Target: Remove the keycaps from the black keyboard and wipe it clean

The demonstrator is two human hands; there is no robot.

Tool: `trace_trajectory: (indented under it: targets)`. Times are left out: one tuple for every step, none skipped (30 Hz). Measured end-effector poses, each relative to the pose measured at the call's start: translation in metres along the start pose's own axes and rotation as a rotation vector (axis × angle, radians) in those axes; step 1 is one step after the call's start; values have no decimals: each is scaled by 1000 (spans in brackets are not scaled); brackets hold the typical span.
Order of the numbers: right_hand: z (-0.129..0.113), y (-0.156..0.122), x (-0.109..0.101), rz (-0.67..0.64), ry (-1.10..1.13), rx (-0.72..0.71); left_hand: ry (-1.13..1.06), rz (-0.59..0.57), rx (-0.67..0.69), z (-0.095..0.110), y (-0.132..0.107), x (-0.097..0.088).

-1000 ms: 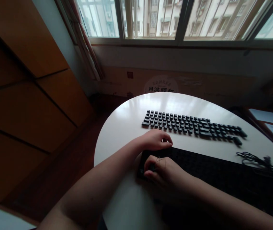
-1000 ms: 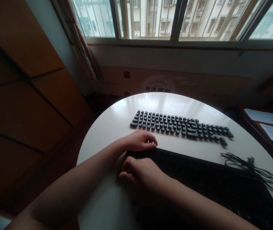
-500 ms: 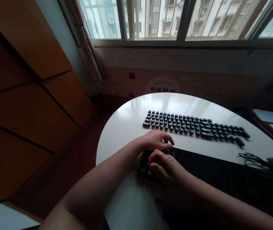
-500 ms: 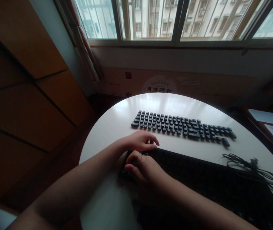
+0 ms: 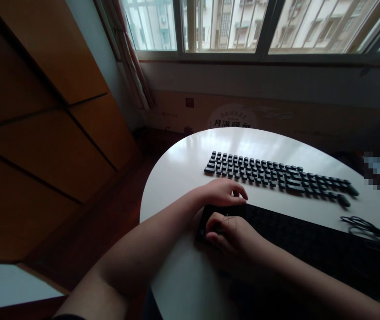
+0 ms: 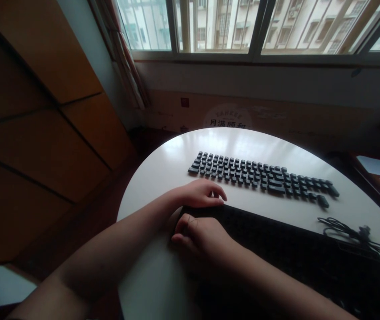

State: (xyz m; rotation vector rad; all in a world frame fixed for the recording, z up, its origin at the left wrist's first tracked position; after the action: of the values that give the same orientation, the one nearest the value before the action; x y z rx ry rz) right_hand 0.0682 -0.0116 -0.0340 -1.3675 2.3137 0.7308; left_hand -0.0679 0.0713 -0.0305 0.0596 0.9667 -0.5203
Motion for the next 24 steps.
trace_trajectory:
  targets:
    - [-1, -1, 2, -6, -51, -61, 1, 1, -2, 1, 0, 0]
    - [-1, -1, 3, -7, -102, -118, 2, 0, -4, 1, -1, -1]
    - [-1, -1, 5, -7, -148, -164, 4, -2, -5, 2, -1, -1]
    - [-1, -2, 6, -6, -187, -195, 5, -4, -6, 2, -1, -1]
    - [-1, -2, 7, -7, -212, -214, 8, -6, -7, 3, -1, -1]
    - [-1, -2, 8, -10, -226, -228, 11, -9, -7, 3, -1, -2]
    - [-1, -1, 9, -10, -236, -239, 14, -11, -6, 3, -1, -2]
    - [-1, -1, 9, -6, -242, -253, 17, -13, -6, 3, -1, -2]
    - [-1, -1, 9, -1, -247, -269, 19, -14, -5, 3, -1, -2]
    - [-1, -1, 9, 6, -252, -285, 21, -15, -5, 3, -1, -2]
    - [-1, -1, 9, 13, -258, -299, 22, -15, -5, 3, -1, -2]
    - [-2, -1, 9, 20, -261, -309, 23, -15, -6, 3, -1, -2]
    - [-2, -1, 9, 27, -262, -318, 23, -15, -7, 3, -1, -2]
    - [-2, -2, 9, 33, -260, -324, 23, -15, -8, 3, -1, -2]
    - [-2, -2, 10, 39, -261, -329, 24, -15, -8, 3, -1, -2]
    - [-2, -2, 11, 43, -266, -336, 26, -15, -9, 3, -1, -1]
    - [-2, -2, 12, 47, -279, -347, 28, -14, -10, 3, -1, -1]
    - [-2, -3, 14, 48, -299, -363, 30, -14, -11, 3, -2, -1]
    - [-2, -3, 15, 49, -321, -378, 33, -13, -12, 3, -2, -1]
    - [-2, -3, 15, 46, -334, -386, 35, -13, -12, 3, -2, -1]
    - [-3, -3, 16, 42, -333, -382, 37, -13, -13, 3, -2, -1]
    - [-4, -2, 15, 38, -315, -363, 38, -13, -12, 3, -3, -1]
    - [-4, -2, 14, 34, -280, -327, 38, -13, -11, 3, -3, -1]
    - [-4, -2, 12, 30, -233, -276, 37, -13, -9, 3, -3, -1]
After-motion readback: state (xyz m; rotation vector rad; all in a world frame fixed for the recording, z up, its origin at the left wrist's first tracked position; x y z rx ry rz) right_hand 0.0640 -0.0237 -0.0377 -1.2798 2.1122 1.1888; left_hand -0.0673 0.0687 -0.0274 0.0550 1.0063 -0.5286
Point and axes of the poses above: each hand's wrist, its own y-axis towards the middle knuckle, its own x-axis out of the palm, z = x × y, the point moved 1 cm from there along y, towards the middle knuckle, and after that the axes turned 14 degrees about -x, right-handed, at the moved point
